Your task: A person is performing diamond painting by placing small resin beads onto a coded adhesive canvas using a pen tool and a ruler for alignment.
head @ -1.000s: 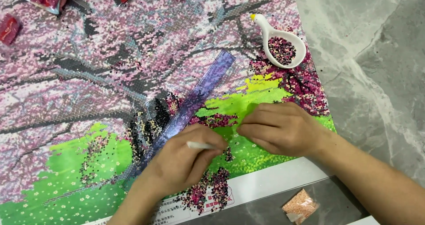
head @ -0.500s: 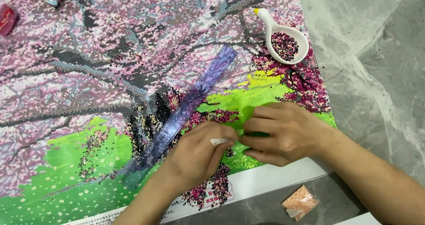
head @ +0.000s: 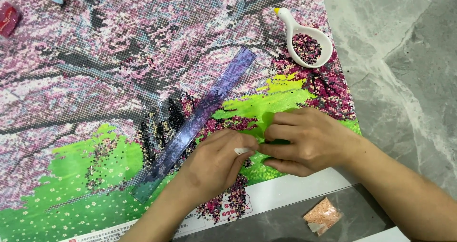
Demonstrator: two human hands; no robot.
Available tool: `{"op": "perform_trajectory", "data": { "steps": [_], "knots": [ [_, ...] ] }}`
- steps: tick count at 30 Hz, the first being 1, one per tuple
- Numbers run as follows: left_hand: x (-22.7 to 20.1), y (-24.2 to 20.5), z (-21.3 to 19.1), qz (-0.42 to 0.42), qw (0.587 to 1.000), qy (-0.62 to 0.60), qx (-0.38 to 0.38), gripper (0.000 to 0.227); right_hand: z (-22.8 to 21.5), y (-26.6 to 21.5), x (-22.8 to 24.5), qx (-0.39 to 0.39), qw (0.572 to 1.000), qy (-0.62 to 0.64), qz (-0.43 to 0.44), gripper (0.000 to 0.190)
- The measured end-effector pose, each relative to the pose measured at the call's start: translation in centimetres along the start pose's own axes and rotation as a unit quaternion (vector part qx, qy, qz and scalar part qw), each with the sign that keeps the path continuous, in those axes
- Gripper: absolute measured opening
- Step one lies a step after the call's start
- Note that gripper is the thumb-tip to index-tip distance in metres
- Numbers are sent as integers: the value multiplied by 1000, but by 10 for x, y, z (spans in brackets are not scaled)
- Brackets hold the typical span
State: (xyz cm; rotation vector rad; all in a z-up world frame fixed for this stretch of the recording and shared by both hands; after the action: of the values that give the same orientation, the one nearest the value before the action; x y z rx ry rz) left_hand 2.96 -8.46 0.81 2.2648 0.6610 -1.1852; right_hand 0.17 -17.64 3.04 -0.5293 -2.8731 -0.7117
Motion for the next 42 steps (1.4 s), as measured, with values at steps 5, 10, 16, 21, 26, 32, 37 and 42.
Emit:
{"op": "perform_trajectory", "data": {
  "steps": [5, 10, 16, 21, 26, 32, 37, 42],
  "knots": [
    [2, 1, 1, -10, 1000, -7, 1, 4, -1, 1, 0, 0, 1000, 2, 3, 24],
    [16, -2, -5, -60, 997, -57, -12, 13, -10, 2, 0, -40, 999, 1, -3, 20],
    [18, -2, -22, -200, 881, -427, -36, 18, -30, 3, 2, -122, 991, -49, 3, 14],
    [-10, -7, -34, -181, 836, -516, -37, 20, -52, 12, 10, -213, 975, -51, 37, 14],
    [-46, -15, -68, -161, 838, -514, -86, 25, -84, 36, 26, -302, 952, -51, 32, 18],
    [-79, -29, -103, -68, 835, -530, -128, 24, -111, 86, 50, -280, 958, -50, -33, 24],
    [-98, -41, -131, -26, 845, -518, -132, 21, -123, 106, 58, -270, 952, -96, -106, 31],
    [-110, -59, -166, 15, 857, -478, -194, 22, -89, 106, 22, -202, 971, -110, -69, 28]
  ]
}}
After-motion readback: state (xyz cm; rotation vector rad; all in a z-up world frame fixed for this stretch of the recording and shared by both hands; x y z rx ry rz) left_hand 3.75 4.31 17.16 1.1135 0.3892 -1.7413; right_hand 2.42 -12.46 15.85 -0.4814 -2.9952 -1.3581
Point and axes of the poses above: each hand's wrist, its own y-axis towards the middle knuckle, its own z-axis out of the palm, x = y × z, the point moved 9 cm from there along y, towards the middle knuckle, and after that the axes turned 13 degrees about -z, right-handed, at the moved point
